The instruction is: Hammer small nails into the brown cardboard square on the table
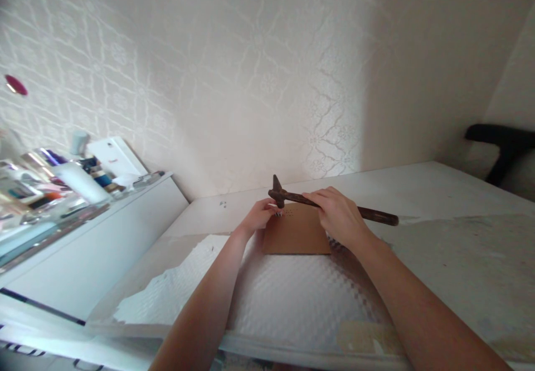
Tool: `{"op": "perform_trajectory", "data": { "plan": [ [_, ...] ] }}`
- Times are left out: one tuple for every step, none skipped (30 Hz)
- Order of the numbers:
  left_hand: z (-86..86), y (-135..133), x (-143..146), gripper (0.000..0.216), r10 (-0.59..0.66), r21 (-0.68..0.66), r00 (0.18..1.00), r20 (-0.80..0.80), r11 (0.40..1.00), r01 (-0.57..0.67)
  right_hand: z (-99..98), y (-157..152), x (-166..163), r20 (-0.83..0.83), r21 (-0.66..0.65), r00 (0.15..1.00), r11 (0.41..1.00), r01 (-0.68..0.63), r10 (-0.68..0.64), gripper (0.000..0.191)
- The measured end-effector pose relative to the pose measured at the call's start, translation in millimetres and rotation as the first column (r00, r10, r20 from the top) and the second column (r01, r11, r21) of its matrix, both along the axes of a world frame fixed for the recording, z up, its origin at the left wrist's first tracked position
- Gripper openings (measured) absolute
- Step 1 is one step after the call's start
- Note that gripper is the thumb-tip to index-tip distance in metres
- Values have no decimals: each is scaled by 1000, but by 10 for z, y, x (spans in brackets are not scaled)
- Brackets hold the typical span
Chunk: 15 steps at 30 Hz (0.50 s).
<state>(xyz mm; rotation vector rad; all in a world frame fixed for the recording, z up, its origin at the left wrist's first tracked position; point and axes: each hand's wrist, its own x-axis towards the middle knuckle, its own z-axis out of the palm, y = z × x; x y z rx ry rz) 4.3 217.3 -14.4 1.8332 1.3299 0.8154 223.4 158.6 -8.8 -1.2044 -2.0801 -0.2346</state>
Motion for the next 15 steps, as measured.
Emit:
{"op": "perform_trajectory", "data": {
  "plan": [
    [-1,-1,-1,17,0,-5,1000,5,1000,0,-3,4,1,-1,3,1000,1000,2,-2,46],
    [-2,-2,-1,18,2,-7,1000,7,1000,-2,-6,8,1,0,4,1000,1000,3,-3,46],
    [-1,-3,-2,19,3,-8,1000,6,1000,-3,-7,11,1,4,3,1000,1000,-1,1,46],
    [-1,-4,-2,20,5,-10,1000,4,1000,-5,-8,13,0,9,3,1000,1000,-5,5,46],
    [-1,-5,-2,20,8,-11,1000,3,1000,-8,-7,13,0,13,4,1000,1000,-7,7,47],
    [0,-5,-1,19,10,-13,1000,5,1000,-10,-5,12,-1,15,5,1000,1000,-9,9,47],
    [-1,-5,-1,19,10,-14,1000,8,1000,-10,-2,10,-2,12,7,1000,1000,-9,8,47],
    [-2,-3,0,19,4,-11,1000,11,1000,-4,1,7,-2,9,9,1000,1000,-9,9,47],
    [-5,-1,1,19,-3,-7,1000,12,1000,3,3,5,-3,8,9,1000,1000,-11,11,47],
    [-8,2,2,20,-9,-1,1000,13,1000,9,4,2,-3,8,7,1000,1000,-13,12,46],
    [-12,5,2,21,-13,4,1000,12,1000,13,4,1,-4,10,4,1000,1000,-15,15,46],
    [-16,8,2,22,-18,6,1000,11,1000,18,3,0,-4,12,3,1000,1000,-18,18,46],
    [-20,12,1,22,-21,7,1000,10,1000,21,1,-1,-4,15,4,1000,1000,-19,19,47],
    [-23,14,-1,22,-21,6,1000,11,1000,21,-1,0,-4,15,7,1000,1000,-17,17,47],
    [-26,17,-3,21,-20,6,1000,13,1000,20,-4,0,-4,13,12,1000,1000,-12,12,47]
  ]
}}
